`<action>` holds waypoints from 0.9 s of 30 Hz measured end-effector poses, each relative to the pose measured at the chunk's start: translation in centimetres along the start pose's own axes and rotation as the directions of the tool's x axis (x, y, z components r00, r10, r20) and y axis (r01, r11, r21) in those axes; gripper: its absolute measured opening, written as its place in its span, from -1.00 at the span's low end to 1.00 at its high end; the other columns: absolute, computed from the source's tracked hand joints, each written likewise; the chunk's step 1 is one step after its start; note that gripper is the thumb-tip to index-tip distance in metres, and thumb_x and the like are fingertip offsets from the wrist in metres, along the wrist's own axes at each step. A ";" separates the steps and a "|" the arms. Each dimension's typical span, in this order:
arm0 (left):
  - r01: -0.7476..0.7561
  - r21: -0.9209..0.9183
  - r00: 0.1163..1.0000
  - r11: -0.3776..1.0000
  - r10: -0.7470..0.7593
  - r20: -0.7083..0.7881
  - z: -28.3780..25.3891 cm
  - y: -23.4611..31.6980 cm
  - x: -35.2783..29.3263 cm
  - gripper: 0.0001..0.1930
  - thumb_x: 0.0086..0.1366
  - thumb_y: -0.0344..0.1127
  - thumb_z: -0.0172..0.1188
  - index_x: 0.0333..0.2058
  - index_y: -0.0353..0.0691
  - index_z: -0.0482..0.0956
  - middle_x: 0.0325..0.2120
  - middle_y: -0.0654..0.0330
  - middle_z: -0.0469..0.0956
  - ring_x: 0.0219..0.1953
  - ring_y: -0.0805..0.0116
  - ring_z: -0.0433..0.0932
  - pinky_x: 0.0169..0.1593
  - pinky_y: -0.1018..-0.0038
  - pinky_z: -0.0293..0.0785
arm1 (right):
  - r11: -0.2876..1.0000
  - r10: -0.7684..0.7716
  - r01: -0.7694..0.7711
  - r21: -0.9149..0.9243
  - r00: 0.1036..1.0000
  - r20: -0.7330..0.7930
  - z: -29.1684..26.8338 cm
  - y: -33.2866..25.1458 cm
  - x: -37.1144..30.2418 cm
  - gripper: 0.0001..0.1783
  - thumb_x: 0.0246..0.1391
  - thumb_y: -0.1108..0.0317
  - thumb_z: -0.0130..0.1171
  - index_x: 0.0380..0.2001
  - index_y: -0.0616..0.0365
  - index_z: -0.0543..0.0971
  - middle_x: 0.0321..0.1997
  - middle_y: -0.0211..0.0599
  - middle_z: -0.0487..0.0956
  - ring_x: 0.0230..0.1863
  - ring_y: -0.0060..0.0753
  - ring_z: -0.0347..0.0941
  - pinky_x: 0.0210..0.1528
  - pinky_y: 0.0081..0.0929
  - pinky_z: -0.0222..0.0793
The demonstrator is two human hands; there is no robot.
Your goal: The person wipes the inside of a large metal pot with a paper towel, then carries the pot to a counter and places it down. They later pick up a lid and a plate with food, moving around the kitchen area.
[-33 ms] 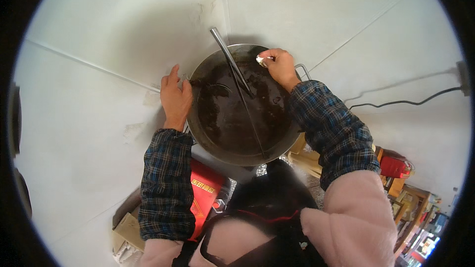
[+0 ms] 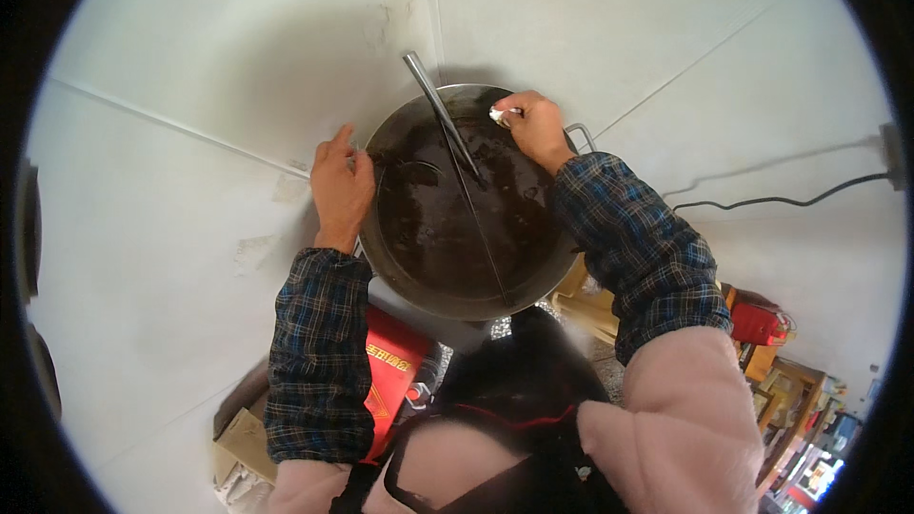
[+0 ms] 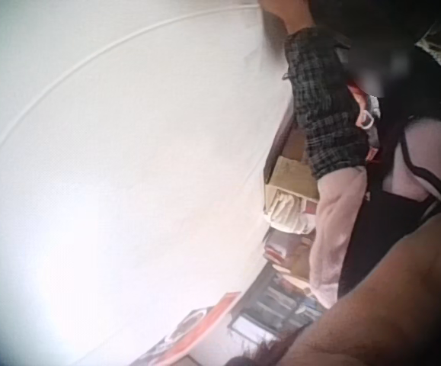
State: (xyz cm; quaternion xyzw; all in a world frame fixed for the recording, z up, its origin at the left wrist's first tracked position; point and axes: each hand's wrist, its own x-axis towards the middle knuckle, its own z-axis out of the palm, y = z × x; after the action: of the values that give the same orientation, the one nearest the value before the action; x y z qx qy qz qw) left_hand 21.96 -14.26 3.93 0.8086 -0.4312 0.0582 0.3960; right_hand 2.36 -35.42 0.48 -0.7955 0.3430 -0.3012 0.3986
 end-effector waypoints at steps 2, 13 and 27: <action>-0.119 -0.061 0.988 0.991 0.124 0.092 0.2 1.7 0.2 -0.70 0.12 -0.43 0.11 -0.12 -0.24 0.54 -0.48 0.06 0.47 -0.43 0.13 0.49 -0.32 0.32 0.43 | 0.940 -0.210 0.237 -0.244 0.969 0.134 0.3 0.4 0.8 -0.75 -0.10 0.63 0.14 -0.27 0.23 0.57 -0.25 -0.18 0.55 -0.23 -0.12 0.50 -0.13 -0.44 0.45; 0.137 -0.251 0.976 0.958 -0.087 0.200 -2.5 4.5 -7.0 -0.78 0.13 -0.51 0.12 -0.20 -0.29 0.55 -0.50 0.11 0.46 -0.49 0.27 0.46 -0.40 0.45 0.38 | 0.180 -0.666 0.940 -0.290 0.333 0.667 3.2 0.8 6.2 -0.75 -0.16 0.45 0.08 -0.35 0.31 0.56 -0.14 -0.27 0.41 -0.02 -0.30 0.33 0.05 -0.49 0.33; 0.307 -0.284 0.930 0.909 -0.222 0.295 -3.2 5.7 -12.6 -0.80 0.12 -0.48 0.13 -0.23 -0.32 0.54 -0.45 0.02 0.49 -0.42 0.07 0.50 -0.38 0.35 0.41 | 0.078 -0.470 0.950 -0.303 0.303 0.829 6.4 4.5 6.1 -0.85 -0.25 0.36 0.12 -0.58 0.19 0.59 -0.37 -0.27 0.49 -0.22 -0.28 0.40 -0.16 -0.44 0.42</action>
State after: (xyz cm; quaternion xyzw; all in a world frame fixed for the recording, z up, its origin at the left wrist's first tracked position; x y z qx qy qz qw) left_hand 10.72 -5.62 3.97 0.7842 -0.3678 -0.1729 0.4689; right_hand 9.35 -39.51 -5.19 -0.9764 -0.1609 -0.0440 -0.1371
